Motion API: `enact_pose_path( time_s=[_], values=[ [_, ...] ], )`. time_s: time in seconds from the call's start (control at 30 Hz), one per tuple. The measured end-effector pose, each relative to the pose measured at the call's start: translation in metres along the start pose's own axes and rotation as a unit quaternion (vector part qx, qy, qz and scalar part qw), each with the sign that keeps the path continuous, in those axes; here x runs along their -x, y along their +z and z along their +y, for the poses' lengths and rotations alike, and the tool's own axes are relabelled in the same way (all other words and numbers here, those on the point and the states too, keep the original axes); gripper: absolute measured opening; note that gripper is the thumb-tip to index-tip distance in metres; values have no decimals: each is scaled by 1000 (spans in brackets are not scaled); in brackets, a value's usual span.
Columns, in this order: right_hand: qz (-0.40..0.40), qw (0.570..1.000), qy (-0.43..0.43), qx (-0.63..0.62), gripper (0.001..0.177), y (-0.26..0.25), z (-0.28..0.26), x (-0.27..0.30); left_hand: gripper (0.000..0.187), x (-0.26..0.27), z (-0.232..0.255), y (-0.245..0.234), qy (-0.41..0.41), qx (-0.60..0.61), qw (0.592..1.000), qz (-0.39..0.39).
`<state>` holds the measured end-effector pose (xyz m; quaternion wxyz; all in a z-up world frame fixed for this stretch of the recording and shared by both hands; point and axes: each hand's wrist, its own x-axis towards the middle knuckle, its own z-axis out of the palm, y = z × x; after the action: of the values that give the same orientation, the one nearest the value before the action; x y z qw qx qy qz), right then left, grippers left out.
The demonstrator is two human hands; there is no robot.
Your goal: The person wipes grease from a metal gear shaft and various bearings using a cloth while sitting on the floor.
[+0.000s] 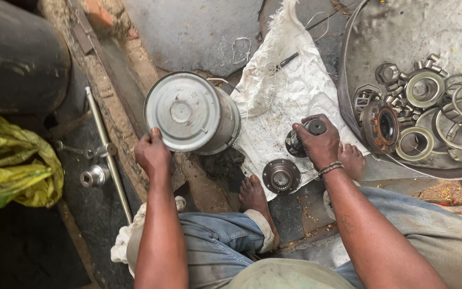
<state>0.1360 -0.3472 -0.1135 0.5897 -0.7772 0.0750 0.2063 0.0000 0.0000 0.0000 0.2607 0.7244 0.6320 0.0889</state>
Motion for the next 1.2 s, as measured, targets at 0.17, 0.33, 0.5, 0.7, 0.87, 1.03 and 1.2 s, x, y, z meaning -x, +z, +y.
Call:
enact_pose_path(
  time_s=[0.17,0.33,0.5,0.7,0.87,1.03,1.2],
  values=[
    [21,999,-25,18,25,3,-1,-1,20,8,3,-14,40,66,996,49],
    [0,999,-40,-7,27,4,6,-2,18,34,16,-18,113,57,992,-26],
    [-3,999,-49,17,27,4,6,4,15,54,25,-10,251,50,961,-104],
    [-20,997,-67,12,30,4,4,8,18,68,33,0,240,82,956,-150],
    [-7,999,-41,33,22,1,5,7,36,53,12,41,165,252,916,-264],
    [-32,997,-11,-67,21,-12,5,-3,78,25,-9,80,171,184,951,-181],
    [-97,977,44,-187,23,-15,6,-6,133,11,-23,88,-65,268,877,-394]
  ],
)
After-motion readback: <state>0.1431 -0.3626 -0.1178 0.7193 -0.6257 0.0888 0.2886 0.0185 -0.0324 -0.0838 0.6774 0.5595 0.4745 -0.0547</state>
